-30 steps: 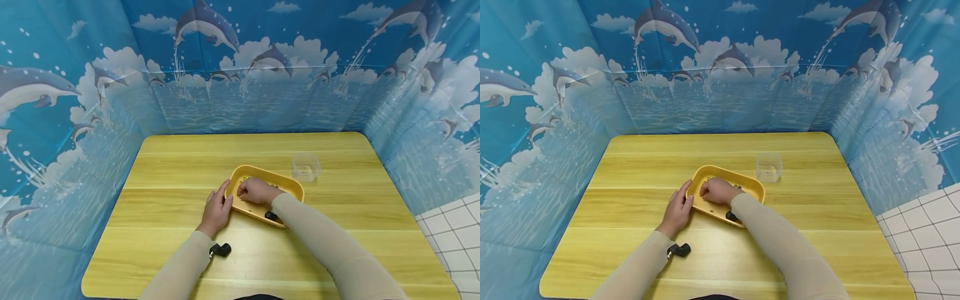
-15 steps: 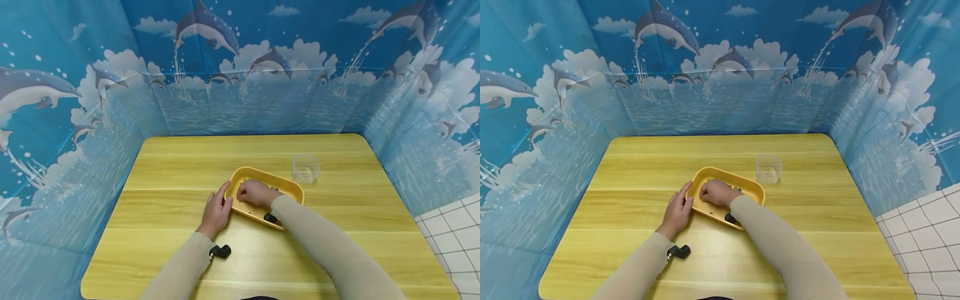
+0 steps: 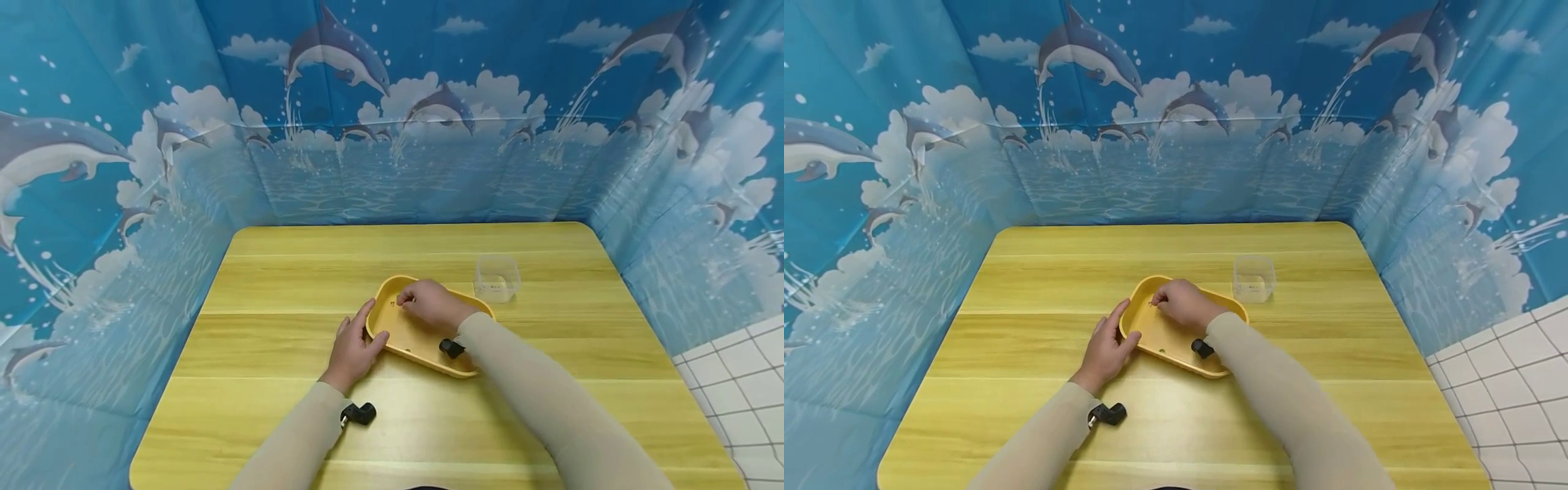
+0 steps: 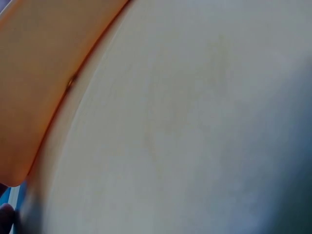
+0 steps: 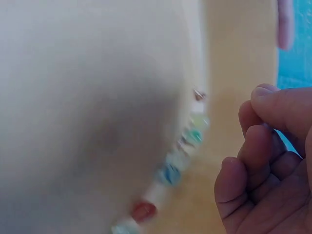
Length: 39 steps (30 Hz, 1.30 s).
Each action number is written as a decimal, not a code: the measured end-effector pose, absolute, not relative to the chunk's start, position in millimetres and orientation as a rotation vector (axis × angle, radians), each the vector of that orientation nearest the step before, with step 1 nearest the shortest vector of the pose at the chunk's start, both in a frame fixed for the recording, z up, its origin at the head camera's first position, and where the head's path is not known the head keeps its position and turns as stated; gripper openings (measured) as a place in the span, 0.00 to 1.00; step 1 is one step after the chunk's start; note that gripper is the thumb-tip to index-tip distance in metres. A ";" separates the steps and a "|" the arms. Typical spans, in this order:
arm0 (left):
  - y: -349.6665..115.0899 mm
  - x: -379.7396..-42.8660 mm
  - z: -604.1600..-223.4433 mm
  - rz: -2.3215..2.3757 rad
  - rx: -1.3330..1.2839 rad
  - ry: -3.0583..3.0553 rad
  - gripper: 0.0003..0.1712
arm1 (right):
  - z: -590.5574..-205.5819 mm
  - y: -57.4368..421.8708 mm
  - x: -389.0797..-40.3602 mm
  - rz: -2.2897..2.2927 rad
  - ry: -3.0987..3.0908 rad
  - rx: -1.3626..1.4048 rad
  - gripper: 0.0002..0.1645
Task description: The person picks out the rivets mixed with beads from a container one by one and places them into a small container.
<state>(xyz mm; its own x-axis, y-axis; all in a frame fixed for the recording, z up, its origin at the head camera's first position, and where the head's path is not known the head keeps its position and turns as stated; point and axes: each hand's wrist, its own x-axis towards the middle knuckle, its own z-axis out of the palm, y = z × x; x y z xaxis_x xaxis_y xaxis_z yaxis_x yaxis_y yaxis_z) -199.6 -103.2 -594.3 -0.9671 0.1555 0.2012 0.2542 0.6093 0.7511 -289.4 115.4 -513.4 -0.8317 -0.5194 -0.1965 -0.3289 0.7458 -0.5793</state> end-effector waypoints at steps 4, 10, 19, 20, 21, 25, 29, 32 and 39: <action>-104.5 -198.0 -592.6 -1.328 -0.377 -2.726 0.49 | -497.9 126.9 -291.6 -0.763 2.610 -0.606 0.14; -105.8 -197.5 -593.3 -1.371 -0.369 -2.746 0.54 | -481.6 146.4 -295.1 -0.860 2.577 -0.519 0.17; -105.4 -198.0 -594.0 -1.359 -0.334 -2.785 0.57 | -461.8 183.4 -303.2 -0.868 2.712 -0.472 0.17; -105.3 -198.0 -593.9 -1.357 -0.333 -2.786 0.57 | -459.1 188.4 -303.7 -0.867 2.723 -0.463 0.17; -105.2 -197.9 -593.8 -1.357 -0.332 -2.784 0.57 | -457.0 193.5 -304.3 -0.866 2.736 -0.451 0.17; -104.9 -197.8 -593.7 -1.352 -0.333 -2.772 0.56 | -451.7 213.4 -307.0 -0.872 2.764 -0.412 0.17; -104.5 -197.6 -592.8 -1.346 -0.324 -2.775 0.56 | -453.0 232.1 -311.2 -0.880 2.782 -0.374 0.17; -103.9 -197.6 -592.1 -1.349 -0.325 -2.769 0.56 | -456.1 245.0 -314.6 -0.882 2.789 -0.336 0.18; -103.0 -196.8 -591.6 -1.353 -0.321 -2.762 0.56 | -462.3 268.6 -320.2 -0.861 2.786 -0.266 0.21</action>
<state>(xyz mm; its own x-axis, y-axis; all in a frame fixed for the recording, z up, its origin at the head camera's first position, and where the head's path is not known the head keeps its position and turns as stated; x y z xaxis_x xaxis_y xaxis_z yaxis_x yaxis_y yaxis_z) -196.8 -103.0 -591.6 -0.9773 0.1638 0.1346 0.2068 0.5960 0.7759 -320.2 268.6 -462.3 -0.9609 -0.2336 -0.1487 -0.1088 0.8125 -0.5727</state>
